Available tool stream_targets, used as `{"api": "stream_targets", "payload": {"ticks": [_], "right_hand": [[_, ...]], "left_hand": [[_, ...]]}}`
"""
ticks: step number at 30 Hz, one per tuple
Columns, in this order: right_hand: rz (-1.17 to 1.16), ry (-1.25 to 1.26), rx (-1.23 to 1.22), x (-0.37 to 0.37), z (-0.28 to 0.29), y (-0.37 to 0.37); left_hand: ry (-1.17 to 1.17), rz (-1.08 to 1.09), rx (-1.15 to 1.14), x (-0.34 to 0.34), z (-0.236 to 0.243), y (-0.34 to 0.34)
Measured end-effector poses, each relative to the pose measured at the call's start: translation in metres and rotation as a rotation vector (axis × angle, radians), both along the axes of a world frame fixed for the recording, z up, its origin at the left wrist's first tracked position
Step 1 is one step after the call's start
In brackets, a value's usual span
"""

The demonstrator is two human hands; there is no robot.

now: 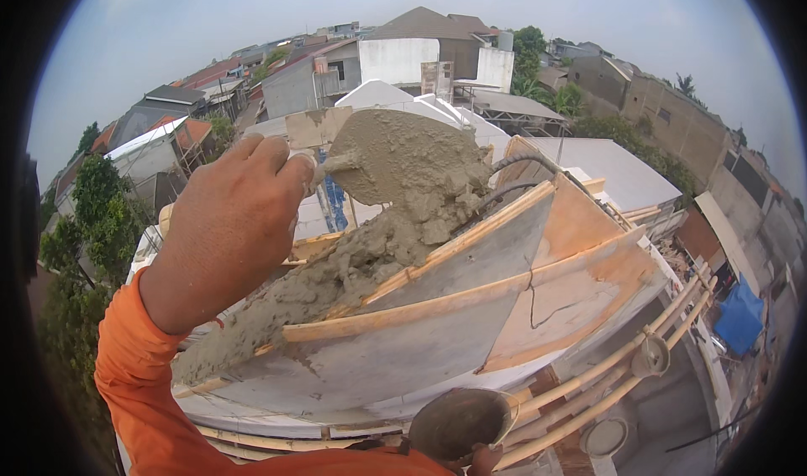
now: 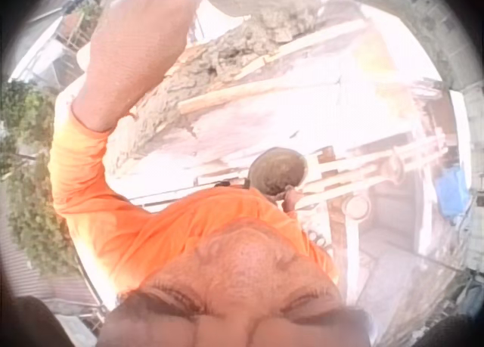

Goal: The person scoops wet cement from a bucket using a trowel and applies it to a concrete surface on a roof. They repeatedly smooth the cement along a wooden formwork edge while standing on bamboo scaffolding.

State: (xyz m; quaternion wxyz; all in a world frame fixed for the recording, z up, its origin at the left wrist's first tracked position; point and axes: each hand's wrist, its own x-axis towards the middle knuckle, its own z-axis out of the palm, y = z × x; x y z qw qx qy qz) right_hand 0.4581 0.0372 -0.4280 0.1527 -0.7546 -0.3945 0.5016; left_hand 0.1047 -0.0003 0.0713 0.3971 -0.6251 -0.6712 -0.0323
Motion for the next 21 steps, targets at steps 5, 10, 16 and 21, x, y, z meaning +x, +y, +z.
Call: {"api": "stream_targets", "payload": {"ticks": [5, 10, 16, 21], "right_hand": [[-0.179, 0.344, 0.207, 0.000, -0.015, -0.006], [-0.407, 0.439, 0.483, 0.012, -0.101, 0.004], [-0.338, 0.454, 0.451, 0.031, -0.141, 0.007], [-0.252, 0.438, 0.391, 0.038, -0.154, 0.012]], "left_hand": [[0.033, -0.002, 0.006, 0.001, -0.014, -0.010], [-0.069, -0.036, -0.021, -0.005, -0.028, -0.009], [-0.174, -0.021, 0.012, -0.010, -0.031, -0.015], [-0.207, 0.034, -0.187, -0.004, -0.053, -0.011]]}}
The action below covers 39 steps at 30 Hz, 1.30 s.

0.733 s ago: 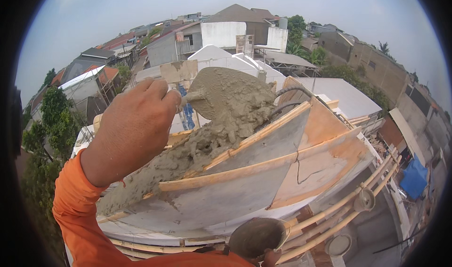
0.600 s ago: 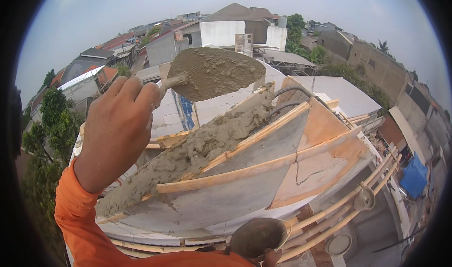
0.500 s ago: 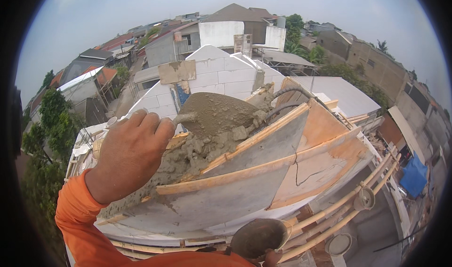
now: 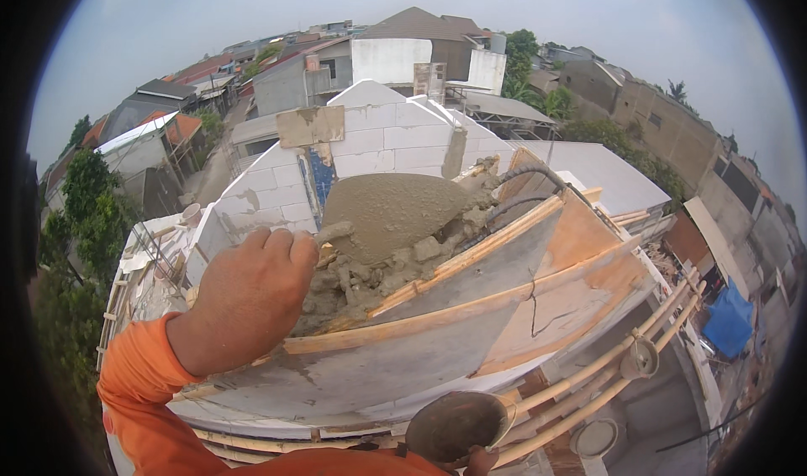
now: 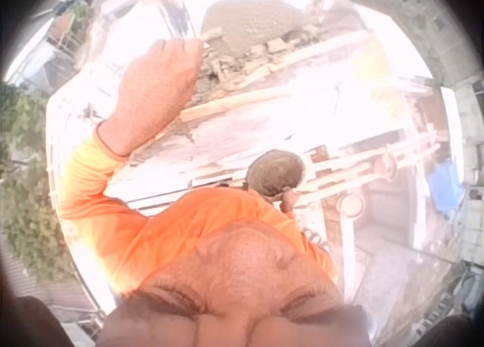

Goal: The person scoops wet cement from a bucket using a trowel and applies it to a concrete surface on a roof. They repeatedly smooth the cement along a wooden formwork edge while standing on bamboo scaffolding.

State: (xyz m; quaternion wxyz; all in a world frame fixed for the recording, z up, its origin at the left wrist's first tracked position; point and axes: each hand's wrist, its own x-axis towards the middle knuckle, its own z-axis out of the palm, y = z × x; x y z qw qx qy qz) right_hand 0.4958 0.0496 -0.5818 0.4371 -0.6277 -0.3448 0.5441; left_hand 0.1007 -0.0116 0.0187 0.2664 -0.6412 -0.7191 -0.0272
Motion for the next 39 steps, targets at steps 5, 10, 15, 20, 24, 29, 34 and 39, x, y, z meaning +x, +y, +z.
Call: {"api": "stream_targets", "payload": {"ticks": [5, 10, 15, 20, 24, 29, 34, 39], "right_hand": [[-0.050, -0.068, -0.120, -0.026, 0.059, -0.002], [1.116, -1.260, 0.264, -0.001, 0.109, -0.004], [0.809, -0.944, 0.113, 0.005, 0.075, 0.005], [-0.077, -0.311, -0.107, 0.014, -0.048, 0.008], [-0.114, -0.359, -0.074, 0.025, -0.065, 0.002], [0.110, -0.376, -0.164, 0.022, -0.024, -0.016], [0.948, -1.363, 0.513, 0.047, -0.023, -0.019], [0.607, -0.867, 0.244, 0.044, -0.072, -0.012]], "left_hand": [[0.197, -0.034, 0.238, -0.009, 0.030, -0.004], [0.084, -0.061, 0.201, -0.031, 0.024, -0.016], [0.023, -0.023, 0.206, -0.035, 0.000, 0.020], [0.183, -0.063, 0.366, -0.056, 0.035, 0.029], [0.541, -0.001, 0.346, -0.059, 0.075, 0.006], [0.703, 0.022, 0.139, -0.043, 0.075, -0.002], [0.815, -0.052, 0.243, -0.025, 0.086, 0.029], [0.891, -0.036, 0.464, -0.014, 0.114, 0.026]]}}
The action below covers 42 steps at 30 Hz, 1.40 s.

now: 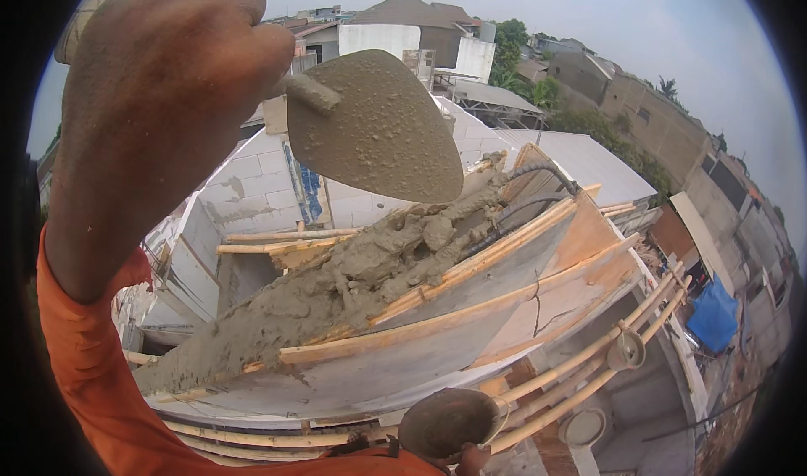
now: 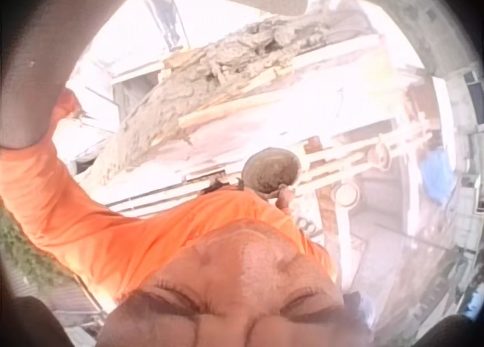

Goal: The person scoops wet cement from a bucket using a trowel and applies it to a concrete surface on a roof. They repeatedly smooth the cement along a wooden formwork edge while standing on bamboo scaffolding.

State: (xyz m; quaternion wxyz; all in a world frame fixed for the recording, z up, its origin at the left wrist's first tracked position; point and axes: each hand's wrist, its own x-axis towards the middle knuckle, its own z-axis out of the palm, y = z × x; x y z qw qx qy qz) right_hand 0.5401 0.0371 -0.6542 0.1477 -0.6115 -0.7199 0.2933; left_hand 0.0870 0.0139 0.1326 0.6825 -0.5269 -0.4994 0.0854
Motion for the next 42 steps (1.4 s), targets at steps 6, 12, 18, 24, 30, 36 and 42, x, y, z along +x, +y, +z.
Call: {"api": "stream_targets", "payload": {"ticks": [6, 12, 18, 24, 30, 36, 42], "right_hand": [[0.358, -0.293, 0.542, 0.009, 0.027, -0.018], [-0.363, 0.206, -0.123, -0.011, 0.032, -0.009], [-0.787, 0.564, -0.223, -0.036, 0.071, -0.005], [-0.742, 0.598, -0.304, -0.053, 0.095, 0.004], [-0.884, 0.656, -0.289, -0.045, 0.106, -0.006], [-0.941, 0.723, -0.315, -0.056, 0.124, -0.011], [-0.908, 0.822, -0.383, -0.083, 0.164, -0.008]], "left_hand": [[-0.077, 0.125, -0.082, 0.030, -0.026, 0.015], [-0.184, -0.051, -0.160, 0.004, -0.030, 0.028], [-0.264, -0.088, -0.084, -0.003, -0.037, 0.027], [-0.383, -0.238, 0.307, -0.045, 0.003, -0.018], [-0.216, 0.040, -0.265, 0.001, -0.060, 0.023], [-0.039, -0.063, -0.127, 0.004, -0.026, 0.019], [0.174, 0.223, -0.386, 0.030, -0.055, 0.037]]}}
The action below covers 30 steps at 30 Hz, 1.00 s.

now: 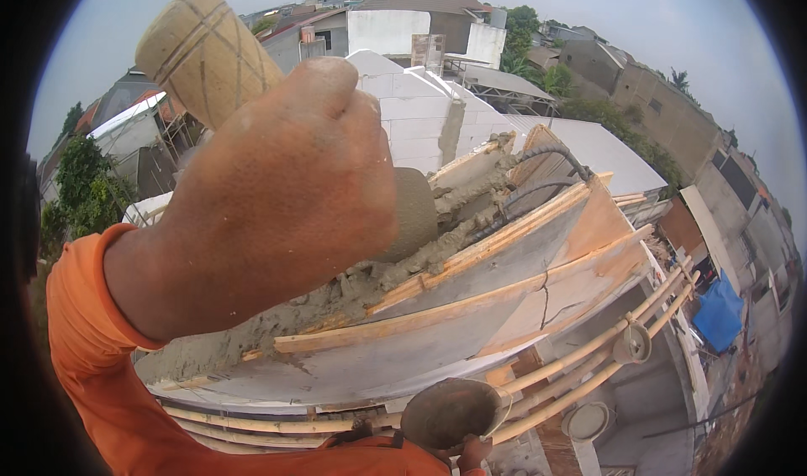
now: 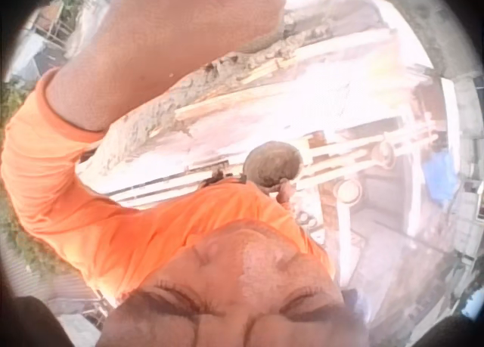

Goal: The person scoops wet cement from a bucket using a trowel and applies it to a concrete surface on a roof. They repeatedly smooth the cement along a wooden formwork edge while standing on bamboo scaffolding.

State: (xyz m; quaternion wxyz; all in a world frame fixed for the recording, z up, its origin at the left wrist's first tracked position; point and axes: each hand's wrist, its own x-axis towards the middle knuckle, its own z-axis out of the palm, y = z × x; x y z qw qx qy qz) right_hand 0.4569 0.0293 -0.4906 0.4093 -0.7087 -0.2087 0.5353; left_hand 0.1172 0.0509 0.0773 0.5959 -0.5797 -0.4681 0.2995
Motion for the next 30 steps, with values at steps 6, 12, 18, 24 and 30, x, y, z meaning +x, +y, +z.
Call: {"api": "stream_targets", "payload": {"ticks": [6, 12, 18, 24, 30], "right_hand": [[-0.060, -0.081, 0.036, 0.002, -0.014, -0.006], [0.006, -0.077, 0.021, 0.025, -0.079, 0.014], [-0.050, -0.105, -0.018, 0.019, -0.039, -0.003], [-0.058, -0.126, -0.022, 0.014, -0.035, -0.008], [-0.111, -0.146, -0.012, 0.012, -0.033, -0.017]], "left_hand": [[-0.250, -0.312, 0.024, 0.007, 0.022, 0.008], [-1.109, -0.737, 0.094, -0.017, 0.062, -0.016], [-1.760, -1.441, -0.172, -0.001, 0.037, 0.045], [-1.583, -1.334, -0.218, 0.022, 0.015, 0.075], [-1.509, -1.217, -0.250, 0.006, 0.046, 0.063]]}}
